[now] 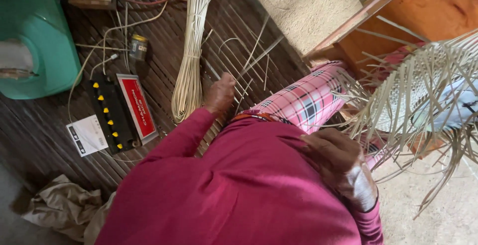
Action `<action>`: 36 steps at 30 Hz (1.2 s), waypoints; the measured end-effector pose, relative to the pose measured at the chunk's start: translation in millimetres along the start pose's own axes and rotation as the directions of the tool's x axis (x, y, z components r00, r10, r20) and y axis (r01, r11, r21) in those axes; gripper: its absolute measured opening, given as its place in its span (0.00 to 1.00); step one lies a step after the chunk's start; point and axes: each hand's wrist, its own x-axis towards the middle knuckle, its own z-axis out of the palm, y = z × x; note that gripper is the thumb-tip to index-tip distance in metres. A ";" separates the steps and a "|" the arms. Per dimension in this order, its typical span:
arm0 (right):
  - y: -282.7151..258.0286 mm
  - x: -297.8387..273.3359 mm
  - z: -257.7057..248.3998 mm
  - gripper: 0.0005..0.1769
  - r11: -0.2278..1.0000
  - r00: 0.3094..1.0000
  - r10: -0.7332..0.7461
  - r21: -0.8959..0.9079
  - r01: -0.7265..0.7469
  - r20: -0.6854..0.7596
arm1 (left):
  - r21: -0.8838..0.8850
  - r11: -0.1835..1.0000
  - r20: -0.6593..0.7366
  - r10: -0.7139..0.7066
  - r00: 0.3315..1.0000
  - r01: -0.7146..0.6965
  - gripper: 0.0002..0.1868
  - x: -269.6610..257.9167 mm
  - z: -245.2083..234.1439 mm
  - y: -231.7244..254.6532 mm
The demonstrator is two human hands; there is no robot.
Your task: Weaving long strips of natural fiber into a circular pattern to form a hat or basket.
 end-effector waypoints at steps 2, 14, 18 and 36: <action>8.6 -5.1 2.7 0.15 1.000 0.999 -0.006 -0.008 0.005 -0.035 | -0.059 0.997 -0.204 0.030 0.979 -0.043 0.05 12.3 14.8 -27.3; 22.4 -12.5 19.5 0.05 0.995 0.978 -0.052 0.073 0.068 -0.201 | -0.890 0.454 -0.005 -0.102 0.995 0.042 0.11 -40.3 -43.8 20.5; 16.8 -8.6 15.1 0.05 0.993 0.980 -0.074 0.072 0.089 -0.185 | -0.919 0.393 -0.008 -0.081 0.997 0.025 0.12 -37.2 -51.6 25.7; 18.8 -8.6 13.3 0.07 0.993 0.993 -0.066 0.095 0.075 -0.096 | -0.649 0.731 -0.337 -0.028 0.941 -0.210 0.05 -28.4 -50.4 16.7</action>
